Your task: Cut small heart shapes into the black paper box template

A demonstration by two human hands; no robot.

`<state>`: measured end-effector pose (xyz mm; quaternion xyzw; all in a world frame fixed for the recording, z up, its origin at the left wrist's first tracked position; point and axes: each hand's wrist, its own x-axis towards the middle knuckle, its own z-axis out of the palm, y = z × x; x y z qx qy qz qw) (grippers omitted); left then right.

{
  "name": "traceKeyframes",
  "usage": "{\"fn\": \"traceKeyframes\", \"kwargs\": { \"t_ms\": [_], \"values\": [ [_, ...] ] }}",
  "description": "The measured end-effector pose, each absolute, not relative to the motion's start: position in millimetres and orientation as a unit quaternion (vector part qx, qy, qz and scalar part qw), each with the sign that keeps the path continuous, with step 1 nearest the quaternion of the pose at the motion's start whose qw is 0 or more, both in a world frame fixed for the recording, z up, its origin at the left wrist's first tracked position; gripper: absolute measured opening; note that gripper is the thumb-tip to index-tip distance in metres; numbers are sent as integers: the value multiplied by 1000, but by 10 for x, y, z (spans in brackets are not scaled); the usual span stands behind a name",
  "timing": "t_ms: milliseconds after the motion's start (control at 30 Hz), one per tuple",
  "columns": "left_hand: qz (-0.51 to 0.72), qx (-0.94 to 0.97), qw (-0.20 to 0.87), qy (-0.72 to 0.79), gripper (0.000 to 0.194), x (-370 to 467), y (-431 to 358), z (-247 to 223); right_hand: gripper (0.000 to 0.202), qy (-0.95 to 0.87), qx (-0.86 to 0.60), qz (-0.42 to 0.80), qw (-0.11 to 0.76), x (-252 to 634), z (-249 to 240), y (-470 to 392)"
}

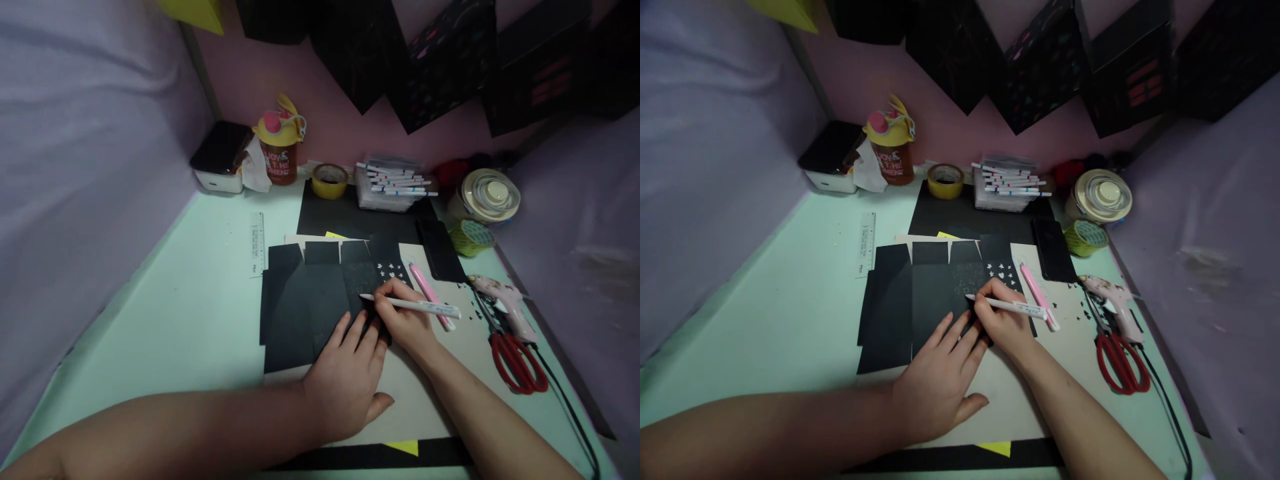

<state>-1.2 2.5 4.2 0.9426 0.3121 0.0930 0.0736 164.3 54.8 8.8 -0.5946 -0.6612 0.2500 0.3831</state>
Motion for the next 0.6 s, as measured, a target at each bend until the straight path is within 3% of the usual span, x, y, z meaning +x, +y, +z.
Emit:
{"fn": "traceKeyframes", "kwargs": {
  "t_ms": [600],
  "values": [
    [94, 942, 71, 314, 72, -9, 14, 34, 14, -662, -593, 241, 389, 1643, 81, 548]
  ]
}}
